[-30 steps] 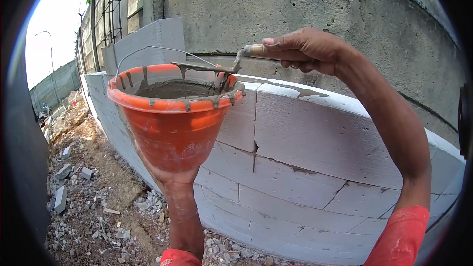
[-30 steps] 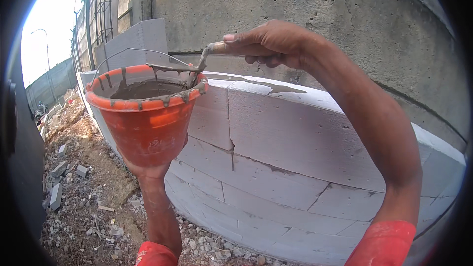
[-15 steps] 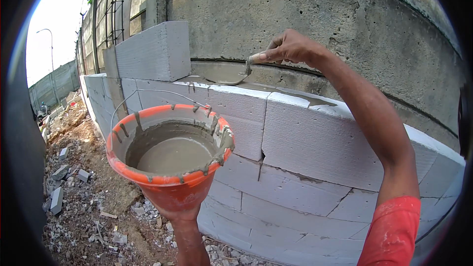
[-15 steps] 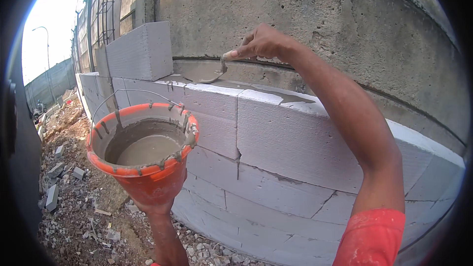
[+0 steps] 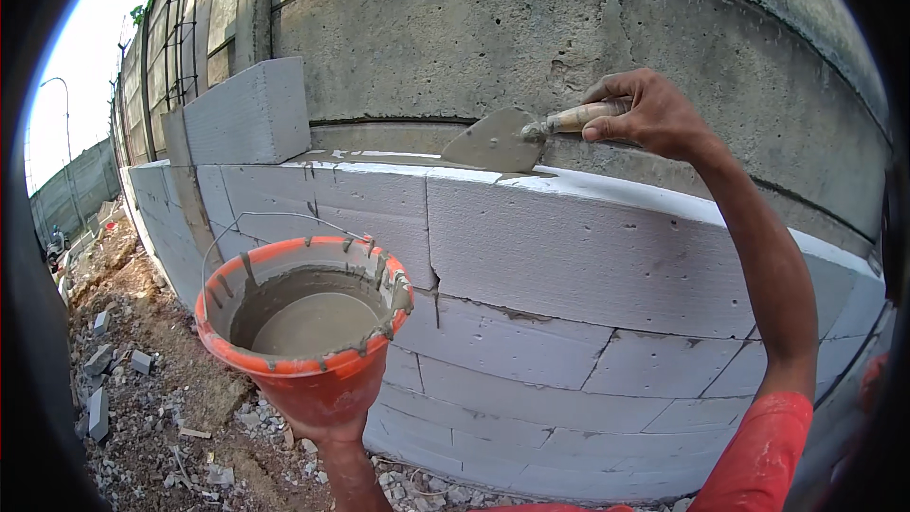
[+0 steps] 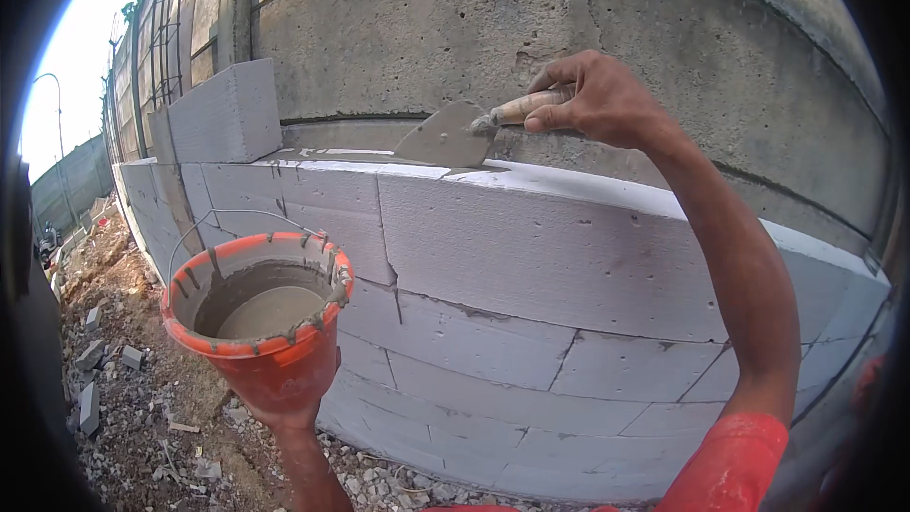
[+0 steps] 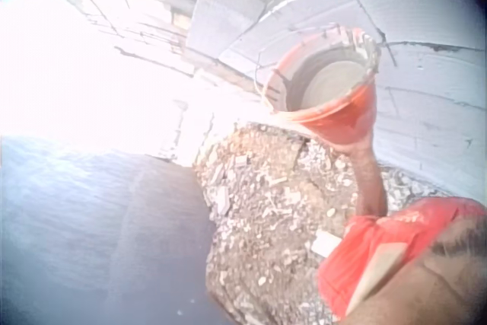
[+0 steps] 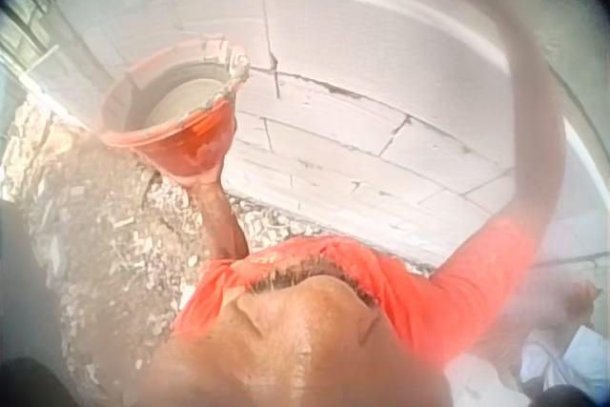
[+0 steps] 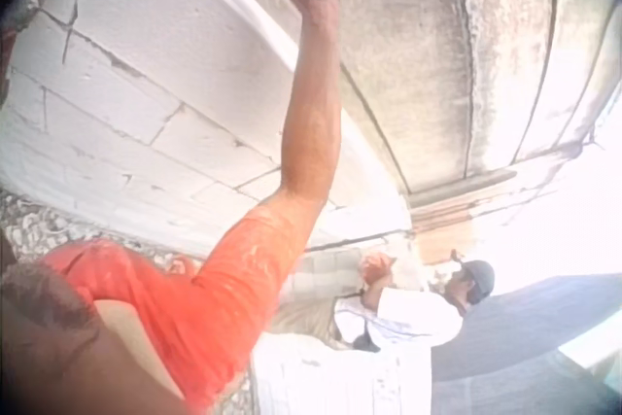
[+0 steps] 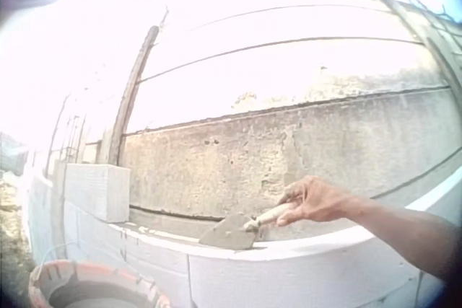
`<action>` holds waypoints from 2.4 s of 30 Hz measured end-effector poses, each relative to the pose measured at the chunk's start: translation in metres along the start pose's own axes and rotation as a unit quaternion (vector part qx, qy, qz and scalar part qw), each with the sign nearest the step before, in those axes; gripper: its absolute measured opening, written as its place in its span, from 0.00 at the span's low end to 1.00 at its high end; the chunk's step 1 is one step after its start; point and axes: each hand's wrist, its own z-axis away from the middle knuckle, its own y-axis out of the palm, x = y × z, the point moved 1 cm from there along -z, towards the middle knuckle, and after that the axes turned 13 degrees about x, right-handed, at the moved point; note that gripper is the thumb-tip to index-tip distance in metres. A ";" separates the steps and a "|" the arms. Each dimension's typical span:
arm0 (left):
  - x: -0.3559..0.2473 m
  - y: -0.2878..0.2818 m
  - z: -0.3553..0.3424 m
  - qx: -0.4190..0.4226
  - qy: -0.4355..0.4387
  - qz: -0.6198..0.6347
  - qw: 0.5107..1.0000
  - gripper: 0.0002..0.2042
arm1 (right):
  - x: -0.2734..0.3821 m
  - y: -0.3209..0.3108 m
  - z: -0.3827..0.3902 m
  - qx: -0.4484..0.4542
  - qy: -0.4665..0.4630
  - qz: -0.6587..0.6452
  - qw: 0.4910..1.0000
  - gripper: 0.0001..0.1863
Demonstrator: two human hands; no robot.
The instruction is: The person places a concrete block onto a wall, taps it with a mallet, and spreads mortar along the wall using a trowel. After laying another block onto the mortar, they check its alignment using a spirit level.
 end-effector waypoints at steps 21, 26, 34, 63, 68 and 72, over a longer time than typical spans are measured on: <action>0.066 0.000 0.049 -0.043 -0.094 0.080 0.991 0.36 | -0.061 -0.032 0.139 -0.114 -0.049 0.138 0.983 0.19; 0.096 0.000 0.048 0.038 -0.110 0.069 0.991 0.36 | -0.020 -0.022 0.131 -0.111 -0.086 0.053 0.989 0.16; 0.096 -0.028 0.061 0.003 -0.114 0.000 0.993 0.34 | 0.077 0.077 0.079 0.211 -0.264 0.169 0.926 0.12; 0.056 0.023 0.019 0.063 -0.051 0.005 0.997 0.32 | -0.074 -0.036 0.056 0.069 -0.022 -0.070 0.995 0.28; 0.056 0.010 0.034 0.029 -0.061 -0.015 0.998 0.33 | -0.073 -0.064 0.113 0.052 0.036 0.003 0.998 0.28; 0.062 0.013 0.044 0.026 -0.066 -0.008 0.997 0.33 | -0.079 -0.071 0.153 -0.014 0.057 0.065 0.996 0.24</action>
